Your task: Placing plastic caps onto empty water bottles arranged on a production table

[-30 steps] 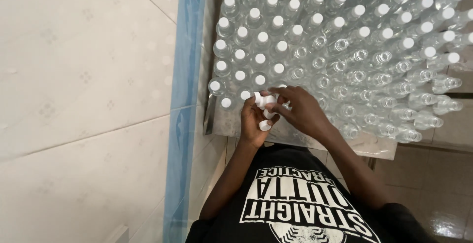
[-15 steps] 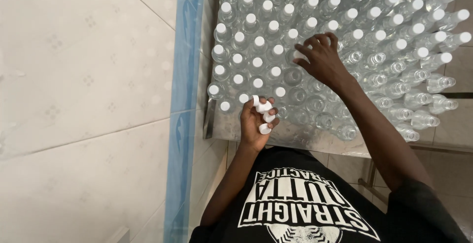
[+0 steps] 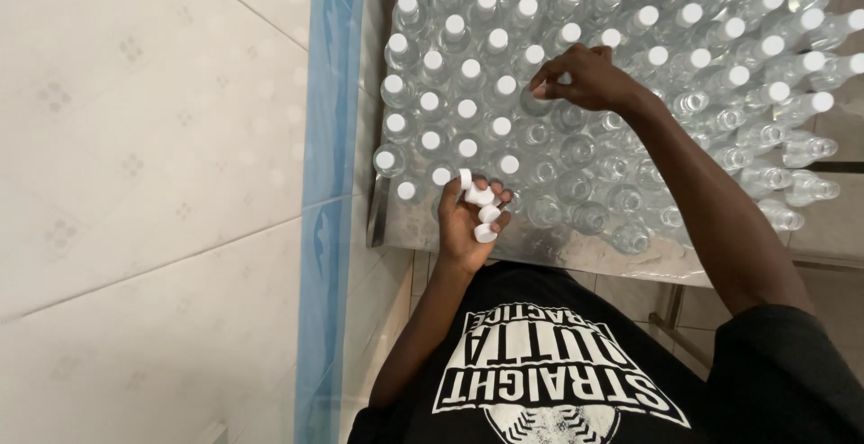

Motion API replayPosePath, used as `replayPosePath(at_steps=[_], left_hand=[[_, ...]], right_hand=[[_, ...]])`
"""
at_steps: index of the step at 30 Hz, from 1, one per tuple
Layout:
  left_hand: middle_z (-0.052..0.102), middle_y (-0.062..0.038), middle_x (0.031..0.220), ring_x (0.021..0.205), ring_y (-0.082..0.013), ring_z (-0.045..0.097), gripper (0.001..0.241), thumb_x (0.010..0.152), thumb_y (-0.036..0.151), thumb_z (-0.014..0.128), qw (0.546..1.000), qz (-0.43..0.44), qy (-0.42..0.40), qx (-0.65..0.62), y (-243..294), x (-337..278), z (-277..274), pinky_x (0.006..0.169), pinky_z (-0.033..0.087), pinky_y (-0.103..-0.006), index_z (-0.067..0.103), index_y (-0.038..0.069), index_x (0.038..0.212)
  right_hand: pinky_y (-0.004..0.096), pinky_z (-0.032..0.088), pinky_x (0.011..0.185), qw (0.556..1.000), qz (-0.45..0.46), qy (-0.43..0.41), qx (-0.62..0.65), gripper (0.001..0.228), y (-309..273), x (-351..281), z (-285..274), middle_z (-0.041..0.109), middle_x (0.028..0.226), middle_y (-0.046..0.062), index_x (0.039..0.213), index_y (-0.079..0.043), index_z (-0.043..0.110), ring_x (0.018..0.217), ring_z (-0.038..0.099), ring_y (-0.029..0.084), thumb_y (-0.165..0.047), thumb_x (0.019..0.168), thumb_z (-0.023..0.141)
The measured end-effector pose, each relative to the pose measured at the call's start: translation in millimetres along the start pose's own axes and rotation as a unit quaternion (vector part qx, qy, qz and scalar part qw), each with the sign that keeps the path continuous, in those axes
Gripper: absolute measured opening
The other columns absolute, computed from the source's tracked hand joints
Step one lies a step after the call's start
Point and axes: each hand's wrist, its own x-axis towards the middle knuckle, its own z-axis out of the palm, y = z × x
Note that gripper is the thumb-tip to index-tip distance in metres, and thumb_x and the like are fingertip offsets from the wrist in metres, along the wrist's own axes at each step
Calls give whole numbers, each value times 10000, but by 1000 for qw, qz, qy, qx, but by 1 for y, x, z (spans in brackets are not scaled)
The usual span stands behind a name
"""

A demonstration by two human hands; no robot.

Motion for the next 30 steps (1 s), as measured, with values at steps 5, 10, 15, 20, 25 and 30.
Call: replayPosePath(at_steps=[5, 10, 15, 20, 25, 30], left_hand=[[597, -102, 961, 883, -212, 529, 336, 1017, 386, 673, 998, -16, -60, 29, -6, 4, 23, 462, 425, -238, 668, 80, 880], [646, -116, 1017, 919, -209, 638, 376, 1107, 448, 582, 989, -86, -76, 92, -25, 15, 13, 460, 510, -247, 639, 99, 979], [628, -87, 995, 883, -185, 628, 348, 1101, 425, 605, 983, -124, -62, 117, -29, 23, 11, 453, 500, -239, 634, 103, 973], [631, -67, 979, 840, -149, 639, 368, 1081, 478, 663, 978, -133, -53, 148, -32, 12, 36, 434, 508, -212, 658, 117, 1009], [636, -83, 1015, 880, -149, 639, 408, 1159, 503, 572, 982, -113, -66, 138, -31, 14, 34, 454, 520, -212, 641, 110, 1074], [621, -103, 1114, 928, -184, 648, 318, 1139, 407, 583, 982, -98, -56, 152, -18, 3, 26, 465, 520, -226, 603, 103, 1231]], right_hand=[[426, 215, 995, 1000, 10, 15, 4, 359, -4, -10, 5, 783, 1157, -23, 1213, -256, 844, 1262, 484, 244, -523, 1058, 661], [640, 366, 1129, 978, -73, 181, 72, 456, -38, -54, 32, 701, 1311, 104, 1404, -209, 742, 1336, 557, 379, -511, 1062, 748], [517, 508, 1085, 941, -64, 99, 317, 306, -132, -130, 30, 791, 1078, 113, 1314, -139, 789, 1068, 714, 304, -287, 1054, 729], [540, 533, 1078, 931, -24, 27, 362, 348, -150, -149, 0, 828, 1073, 125, 1361, -103, 777, 1057, 794, 319, -214, 1033, 734], [591, 559, 1010, 961, -37, 201, 184, 347, -105, -120, -9, 755, 1089, 278, 1223, 35, 776, 1074, 731, 508, -142, 949, 894], [564, 511, 1022, 952, 39, 246, -180, 473, 20, -49, 16, 702, 1049, 82, 1350, -143, 809, 1105, 656, 329, -499, 1039, 804]])
